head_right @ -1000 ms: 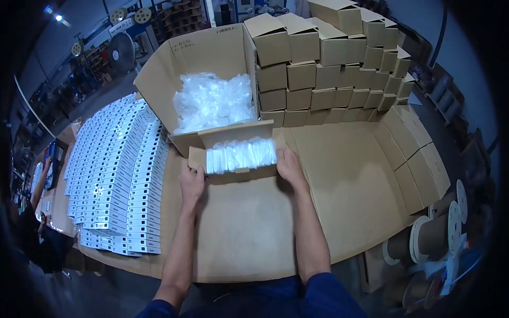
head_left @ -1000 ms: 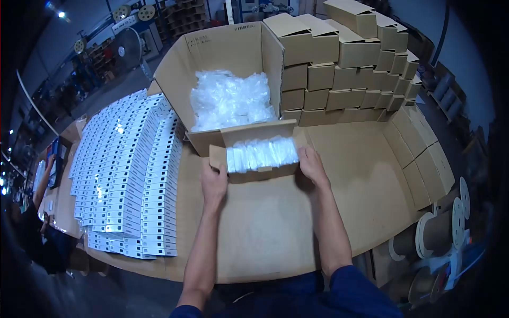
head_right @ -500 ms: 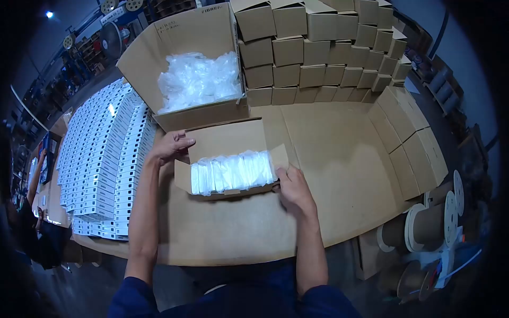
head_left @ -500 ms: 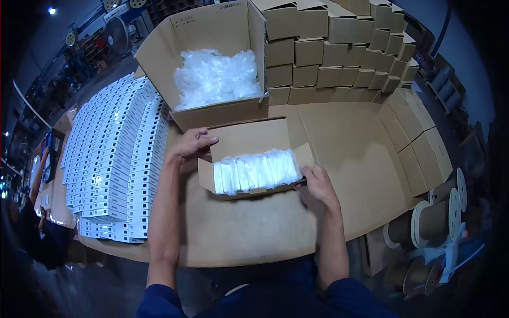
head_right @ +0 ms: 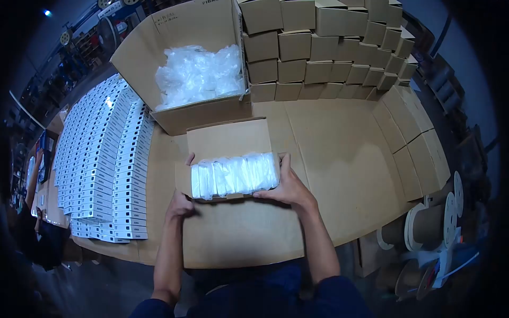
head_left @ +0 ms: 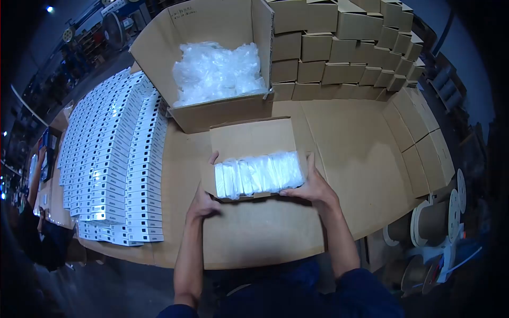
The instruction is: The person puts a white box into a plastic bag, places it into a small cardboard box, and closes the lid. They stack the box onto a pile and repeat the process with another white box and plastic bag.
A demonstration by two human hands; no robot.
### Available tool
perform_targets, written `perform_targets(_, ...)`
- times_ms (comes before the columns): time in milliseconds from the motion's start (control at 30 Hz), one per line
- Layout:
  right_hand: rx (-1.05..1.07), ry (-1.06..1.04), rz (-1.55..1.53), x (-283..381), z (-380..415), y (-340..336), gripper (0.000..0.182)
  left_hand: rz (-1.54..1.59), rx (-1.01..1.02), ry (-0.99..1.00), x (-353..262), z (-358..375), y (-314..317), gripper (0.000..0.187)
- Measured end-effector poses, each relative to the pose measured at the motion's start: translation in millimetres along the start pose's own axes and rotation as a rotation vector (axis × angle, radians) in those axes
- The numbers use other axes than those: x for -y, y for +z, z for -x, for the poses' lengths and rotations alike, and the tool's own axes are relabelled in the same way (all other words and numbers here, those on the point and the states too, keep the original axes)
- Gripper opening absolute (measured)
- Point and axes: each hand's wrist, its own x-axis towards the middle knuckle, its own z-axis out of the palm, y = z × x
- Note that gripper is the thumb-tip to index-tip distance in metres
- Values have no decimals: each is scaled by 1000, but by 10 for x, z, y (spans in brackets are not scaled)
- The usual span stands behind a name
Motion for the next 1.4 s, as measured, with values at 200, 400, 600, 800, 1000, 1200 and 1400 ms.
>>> perform_targets(200,96,-181,355,230,-105,-6,128,-702,2,-140,-363,-40,158,146)
perform_targets(400,100,-119,364,387,-154,35,127,-811,24,-275,-526,-137,262,140)
perform_targets(600,35,-101,332,379,-133,92,123,-822,-5,-357,-548,-260,308,134)
perform_targets(800,-14,-102,327,422,-132,153,116,-865,-15,-401,-515,-288,301,132)
perform_targets(1000,28,-121,402,410,-136,132,119,-936,-14,-445,-585,-360,359,130)
perform_targets(1200,-139,-10,473,590,-98,347,129,-842,-196,-322,-524,-337,470,140)
perform_targets(1400,-384,122,397,604,11,550,135,-561,-508,23,-310,-192,578,129)
